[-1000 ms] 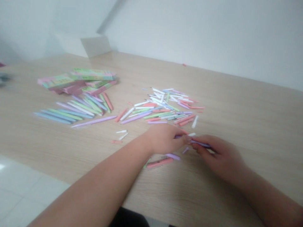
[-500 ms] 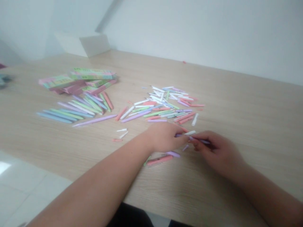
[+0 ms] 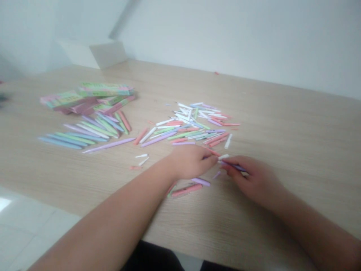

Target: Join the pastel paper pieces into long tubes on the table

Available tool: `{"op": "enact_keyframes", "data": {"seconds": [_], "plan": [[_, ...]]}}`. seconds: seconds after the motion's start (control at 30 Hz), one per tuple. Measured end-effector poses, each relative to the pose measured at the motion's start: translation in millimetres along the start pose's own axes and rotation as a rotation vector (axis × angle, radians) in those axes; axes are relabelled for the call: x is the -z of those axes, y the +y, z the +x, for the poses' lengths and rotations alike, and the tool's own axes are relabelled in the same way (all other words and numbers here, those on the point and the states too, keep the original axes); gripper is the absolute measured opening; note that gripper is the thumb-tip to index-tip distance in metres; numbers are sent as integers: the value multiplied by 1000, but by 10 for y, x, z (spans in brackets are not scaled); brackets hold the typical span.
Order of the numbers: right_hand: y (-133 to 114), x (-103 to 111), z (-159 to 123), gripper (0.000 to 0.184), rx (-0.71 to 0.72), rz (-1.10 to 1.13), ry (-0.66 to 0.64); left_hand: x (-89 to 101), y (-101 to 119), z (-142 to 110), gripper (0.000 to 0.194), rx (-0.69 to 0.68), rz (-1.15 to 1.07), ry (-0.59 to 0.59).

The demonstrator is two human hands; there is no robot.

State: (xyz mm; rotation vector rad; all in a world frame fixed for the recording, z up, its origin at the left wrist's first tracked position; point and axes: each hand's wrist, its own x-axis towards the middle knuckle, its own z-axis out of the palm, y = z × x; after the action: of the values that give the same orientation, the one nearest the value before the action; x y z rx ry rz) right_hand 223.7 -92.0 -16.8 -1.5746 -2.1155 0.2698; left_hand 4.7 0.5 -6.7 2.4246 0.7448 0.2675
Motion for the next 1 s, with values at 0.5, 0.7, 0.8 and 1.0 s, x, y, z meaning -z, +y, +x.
{"op": "enact_keyframes", "data": {"seconds": [0.5,0.7,0.8,1.0], "plan": [[143,293,-85,13,48,3,126,33,-9,-14,45,34,-96,43],[245,484,-108,13,14,64,199,42,-29,-15,45,6,-165,37],[382,404,-30,17,-48,17,218,45,-26,-14,49,25,-174,39],[469,12,271,52,175,-181,313,65,-44,-8,56,94,-284,99]]}}
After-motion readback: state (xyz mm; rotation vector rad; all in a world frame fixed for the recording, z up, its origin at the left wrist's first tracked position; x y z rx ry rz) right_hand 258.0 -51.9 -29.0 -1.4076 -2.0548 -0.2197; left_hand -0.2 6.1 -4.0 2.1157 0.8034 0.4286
